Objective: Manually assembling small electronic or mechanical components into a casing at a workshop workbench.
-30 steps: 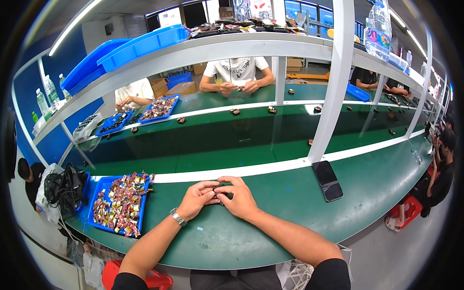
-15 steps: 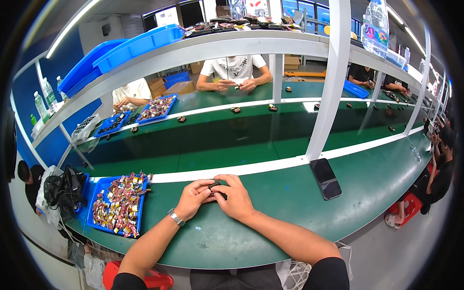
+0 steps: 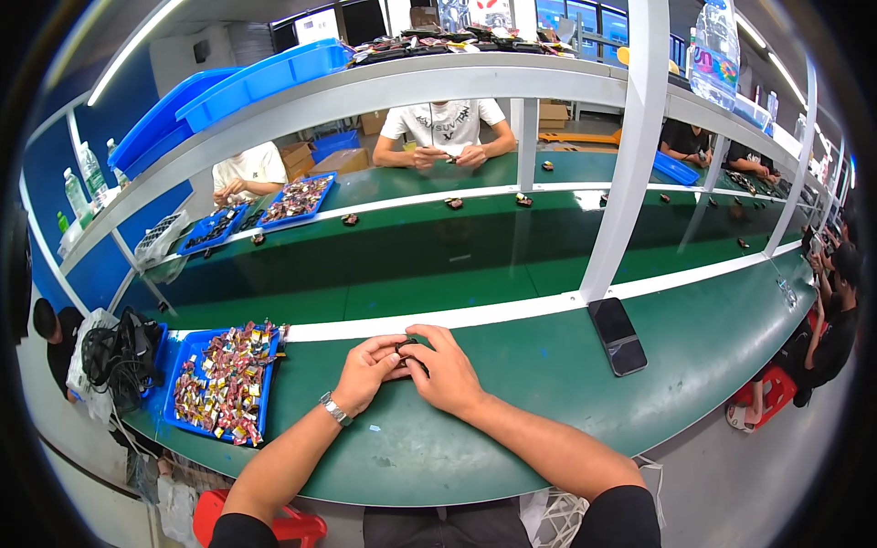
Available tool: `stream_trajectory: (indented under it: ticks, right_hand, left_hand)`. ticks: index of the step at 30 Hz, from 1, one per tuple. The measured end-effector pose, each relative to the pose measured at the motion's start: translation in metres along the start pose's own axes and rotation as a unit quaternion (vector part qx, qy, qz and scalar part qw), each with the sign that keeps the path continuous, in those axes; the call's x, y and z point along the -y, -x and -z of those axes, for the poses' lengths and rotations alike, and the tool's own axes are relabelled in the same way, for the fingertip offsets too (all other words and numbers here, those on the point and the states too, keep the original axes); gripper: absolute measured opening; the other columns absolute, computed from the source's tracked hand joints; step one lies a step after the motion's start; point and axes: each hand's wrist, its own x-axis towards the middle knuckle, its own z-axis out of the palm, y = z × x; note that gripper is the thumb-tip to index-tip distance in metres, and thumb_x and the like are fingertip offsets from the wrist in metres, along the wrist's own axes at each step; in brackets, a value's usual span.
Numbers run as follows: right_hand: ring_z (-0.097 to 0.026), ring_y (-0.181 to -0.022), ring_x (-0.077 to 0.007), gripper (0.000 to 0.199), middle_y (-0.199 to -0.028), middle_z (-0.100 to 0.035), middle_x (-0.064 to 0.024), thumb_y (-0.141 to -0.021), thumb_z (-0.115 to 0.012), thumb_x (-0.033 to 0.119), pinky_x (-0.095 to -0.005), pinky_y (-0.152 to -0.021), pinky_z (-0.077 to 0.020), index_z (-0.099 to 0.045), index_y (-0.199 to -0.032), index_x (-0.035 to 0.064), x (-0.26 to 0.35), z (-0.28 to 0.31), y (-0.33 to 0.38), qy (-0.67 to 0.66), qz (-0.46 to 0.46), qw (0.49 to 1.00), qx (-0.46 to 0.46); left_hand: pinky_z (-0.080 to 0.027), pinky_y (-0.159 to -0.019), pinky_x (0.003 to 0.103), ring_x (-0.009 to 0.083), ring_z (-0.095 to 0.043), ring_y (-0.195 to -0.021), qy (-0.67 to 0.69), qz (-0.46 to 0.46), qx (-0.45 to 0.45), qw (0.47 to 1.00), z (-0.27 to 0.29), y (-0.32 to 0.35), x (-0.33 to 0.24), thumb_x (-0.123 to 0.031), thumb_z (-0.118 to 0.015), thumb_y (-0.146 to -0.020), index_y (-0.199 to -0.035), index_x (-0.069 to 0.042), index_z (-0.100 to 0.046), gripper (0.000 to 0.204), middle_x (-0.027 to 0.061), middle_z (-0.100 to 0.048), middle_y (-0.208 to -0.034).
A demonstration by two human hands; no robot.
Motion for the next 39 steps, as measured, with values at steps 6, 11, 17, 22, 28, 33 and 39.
stream_trajectory:
  ticks: [6, 11, 17, 22, 28, 33, 39]
  right_hand:
    - [-0.063, -0.102, -0.0282, 0.019, -0.113, -0.062, -0.0085, -0.079, -0.072, -0.001, -0.036, -0.078, -0.0571, -0.067, -0.096, 0.0052, -0.002, 0.008, -0.005, 0.026, 0.072, 0.996, -0.037]
    - [-0.064, -0.097, -0.0269, 0.021, -0.108, -0.063, -0.008, -0.077, -0.073, -0.002, -0.0365, -0.077, -0.0568, -0.067, -0.097, 0.0038, -0.005, 0.01, -0.008, 0.02, 0.094, 0.995, -0.018]
    - [-0.064, -0.094, -0.0268, 0.017, -0.101, -0.065, -0.0082, -0.082, -0.071, 0.0, -0.0364, -0.077, -0.0563, -0.067, -0.098, 0.0029, -0.013, 0.011, -0.01, 0.023, 0.086, 0.996, -0.018]
    - [-0.064, -0.093, -0.0269, 0.015, -0.101, -0.064, -0.0082, -0.083, -0.071, 0.001, -0.0364, -0.077, -0.056, -0.067, -0.097, 0.0031, -0.01, 0.011, -0.009, 0.011, 0.067, 0.998, -0.018]
    - [-0.064, -0.089, -0.0261, 0.02, -0.1, -0.064, -0.0086, -0.078, -0.075, 0.001, -0.0348, -0.073, -0.056, -0.067, -0.095, 0.0024, 0.0, 0.01, -0.008, 0.026, 0.059, 0.998, -0.023]
    - [-0.065, -0.088, -0.0257, 0.02, -0.101, -0.063, -0.0091, -0.078, -0.076, 0.003, -0.035, -0.072, -0.0564, -0.067, -0.096, 0.0017, 0.004, 0.005, -0.004, 0.034, 0.031, 0.999, -0.021]
    - [-0.066, -0.087, -0.0254, 0.016, -0.1, -0.064, -0.0084, -0.08, -0.075, 0.006, -0.036, -0.07, -0.057, -0.069, -0.094, 0.0028, 0.006, 0.004, -0.002, 0.099, 0.05, 0.993, -0.036]
  left_hand:
    - [-0.059, -0.094, 0.033, 0.02, -0.066, -0.111, 0.012, 0.017, -0.003, 1.0, 0.002, -0.002, 0.001, 0.002, -0.049, -0.101, -0.134, 0.003, -0.052, 0.033, 0.0136, -0.065, -0.124]
    - [-0.059, -0.093, 0.031, 0.0189, -0.066, -0.11, 0.019, 0.022, -0.002, 1.0, 0.003, -0.001, 0.0, 0.001, -0.05, -0.101, -0.134, 0.002, -0.052, 0.033, 0.0131, -0.065, -0.124]
    - [-0.06, -0.091, 0.032, 0.019, -0.066, -0.11, 0.021, 0.027, 0.015, 0.999, 0.004, -0.002, -0.001, -0.002, -0.053, -0.101, -0.134, 0.003, -0.052, 0.034, 0.0129, -0.065, -0.124]
    - [-0.06, -0.089, 0.032, 0.0185, -0.066, -0.109, -0.002, 0.016, 0.016, 1.0, 0.0, 0.0, -0.002, -0.005, -0.057, -0.099, -0.134, 0.004, -0.053, 0.035, 0.0133, -0.065, -0.124]
    - [-0.06, -0.082, 0.03, 0.0162, -0.067, -0.102, -0.017, 0.013, -0.024, 0.999, -0.004, -0.001, 0.002, -0.005, -0.059, -0.099, -0.129, 0.004, -0.055, 0.032, 0.0132, -0.066, -0.12]
    - [-0.06, -0.082, 0.03, 0.0158, -0.067, -0.101, -0.043, 0.002, -0.032, 0.999, -0.005, -0.001, 0.005, -0.004, -0.056, -0.1, -0.129, 0.004, -0.056, 0.03, 0.0123, -0.067, -0.117]
    - [-0.059, -0.084, 0.028, 0.0155, -0.067, -0.098, -0.014, 0.003, -0.001, 1.0, 0.0, 0.0, 0.007, -0.002, -0.052, -0.102, -0.131, 0.003, -0.055, 0.03, 0.0113, -0.067, -0.118]
